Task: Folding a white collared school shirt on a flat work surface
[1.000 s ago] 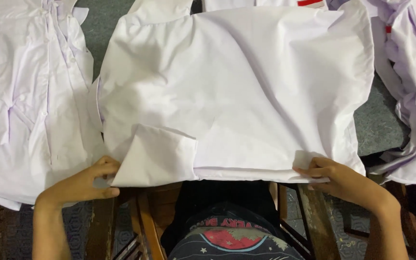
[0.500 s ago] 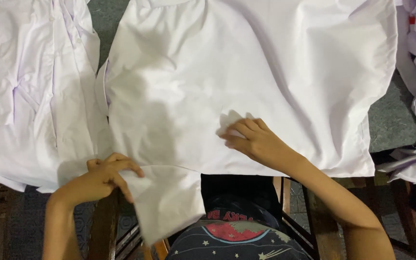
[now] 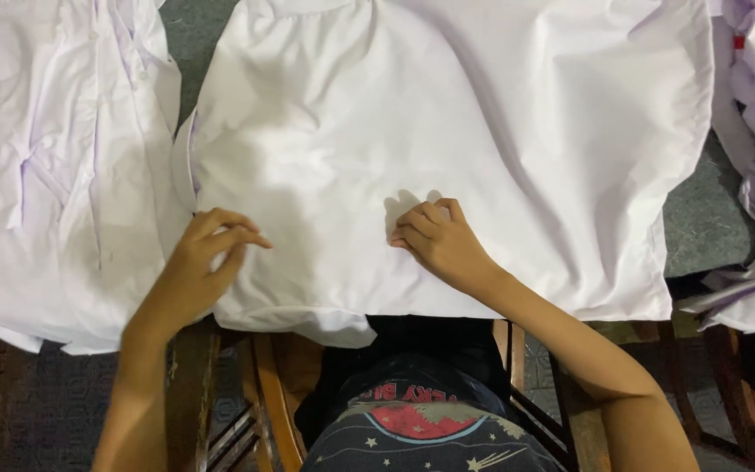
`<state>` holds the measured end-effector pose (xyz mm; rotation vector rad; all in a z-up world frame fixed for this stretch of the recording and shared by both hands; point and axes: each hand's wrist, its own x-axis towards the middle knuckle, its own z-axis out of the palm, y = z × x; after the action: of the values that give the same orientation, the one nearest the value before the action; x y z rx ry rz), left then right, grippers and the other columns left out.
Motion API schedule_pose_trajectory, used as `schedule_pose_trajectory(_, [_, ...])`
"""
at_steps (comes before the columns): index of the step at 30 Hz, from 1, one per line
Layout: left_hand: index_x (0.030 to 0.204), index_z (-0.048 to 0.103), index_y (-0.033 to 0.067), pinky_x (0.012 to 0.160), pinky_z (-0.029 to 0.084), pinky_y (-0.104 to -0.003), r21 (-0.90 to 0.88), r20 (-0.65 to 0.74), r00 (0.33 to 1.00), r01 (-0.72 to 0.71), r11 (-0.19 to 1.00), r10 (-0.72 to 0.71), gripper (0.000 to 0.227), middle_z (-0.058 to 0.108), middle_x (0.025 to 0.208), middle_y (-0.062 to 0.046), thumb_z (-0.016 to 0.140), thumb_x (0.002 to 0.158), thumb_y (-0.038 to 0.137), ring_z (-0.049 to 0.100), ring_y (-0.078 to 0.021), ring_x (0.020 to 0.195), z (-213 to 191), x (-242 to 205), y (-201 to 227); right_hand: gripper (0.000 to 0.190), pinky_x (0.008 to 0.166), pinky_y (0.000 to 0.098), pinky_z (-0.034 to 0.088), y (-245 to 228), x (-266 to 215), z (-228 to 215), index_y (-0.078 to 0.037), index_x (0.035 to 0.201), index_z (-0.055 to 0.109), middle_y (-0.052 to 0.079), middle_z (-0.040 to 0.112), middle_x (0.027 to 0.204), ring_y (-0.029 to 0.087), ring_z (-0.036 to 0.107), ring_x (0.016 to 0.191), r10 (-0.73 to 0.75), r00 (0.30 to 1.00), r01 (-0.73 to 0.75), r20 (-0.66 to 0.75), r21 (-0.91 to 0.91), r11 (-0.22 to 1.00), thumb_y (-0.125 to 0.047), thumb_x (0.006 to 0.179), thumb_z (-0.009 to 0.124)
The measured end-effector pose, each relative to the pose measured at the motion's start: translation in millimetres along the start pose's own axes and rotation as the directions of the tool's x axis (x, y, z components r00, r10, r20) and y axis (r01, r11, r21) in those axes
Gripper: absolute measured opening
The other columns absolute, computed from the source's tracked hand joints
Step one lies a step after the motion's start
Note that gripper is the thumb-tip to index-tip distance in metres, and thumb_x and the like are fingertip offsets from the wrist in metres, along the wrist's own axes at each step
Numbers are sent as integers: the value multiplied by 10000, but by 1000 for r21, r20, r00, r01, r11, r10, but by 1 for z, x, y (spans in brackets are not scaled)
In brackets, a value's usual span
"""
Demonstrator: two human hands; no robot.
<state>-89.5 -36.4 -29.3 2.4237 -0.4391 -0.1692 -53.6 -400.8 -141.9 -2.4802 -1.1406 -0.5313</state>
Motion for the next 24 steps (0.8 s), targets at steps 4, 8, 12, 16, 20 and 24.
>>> schedule_pose_trajectory(4, [1035, 779, 171, 967, 469, -452, 75, -16, 991, -133, 988, 134, 255, 666, 1143, -18, 583, 961, 26, 605, -273, 1148, 6, 28, 30, 149, 892, 443, 365, 4, -2, -21, -138, 909, 647, -6, 577, 943, 215, 537, 979, -6, 1000, 8, 13, -105, 994, -220, 1015, 585])
schedule_pose_trajectory(8, [1064, 761, 227, 1003, 434, -423, 189, -70, 983, -151, 970, 167, 241, 631, 1195, 37, 614, 953, 73, 562, -235, 1212, 15, 47, 3, 51, 929, 494, 361, 48, -53, -67, -165, 963, 605, 26, 592, 975, 255, 584, 1038, 153, 987, -151, 44, -54, 987, -171, 967, 555])
schedule_pose_trajectory(12, [1061, 749, 226, 1089, 410, -401, 131, -138, 973, -170, 977, 187, 231, 627, 1178, 22, 606, 977, 65, 553, -230, 1229, 17, 57, -9, 130, 912, 487, 368, 95, -133, -141, -41, 964, 638, 146, 642, 985, 374, 594, 978, 344, 909, -390, -237, -184, 902, -98, 1061, 573])
schedule_pose_trajectory(16, [1090, 730, 256, 1045, 347, -418, 143, -88, 991, -85, 986, 99, 228, 598, 1226, 51, 571, 1021, 108, 501, -201, 1253, 24, 65, 1, 290, 918, 437, 325, 86, -167, -215, -41, 1045, 591, 74, 579, 988, 326, 520, 939, 492, 770, -619, -406, -289, 730, -187, 1292, 547])
schedule_pose_trajectory(20, [1041, 751, 250, 1032, 351, -397, 184, -27, 975, -212, 960, 221, 223, 604, 1166, 47, 579, 1021, 110, 518, -182, 1211, 44, 91, 18, 379, 912, 422, 329, 119, -233, -205, -57, 990, 597, 51, 578, 924, 302, 550, 933, 564, 701, -708, -438, -328, 625, -250, 1317, 610])
schedule_pose_trajectory(24, [1085, 734, 289, 998, 338, -389, 234, 122, 941, -337, 912, 316, 212, 613, 1215, 80, 570, 1005, 182, 510, -175, 1255, 68, 118, 49, 406, 901, 372, 362, 117, -241, -204, -101, 895, 588, 23, 581, 843, 276, 615, 890, 573, 688, -726, -446, -409, 553, -200, 1249, 761])
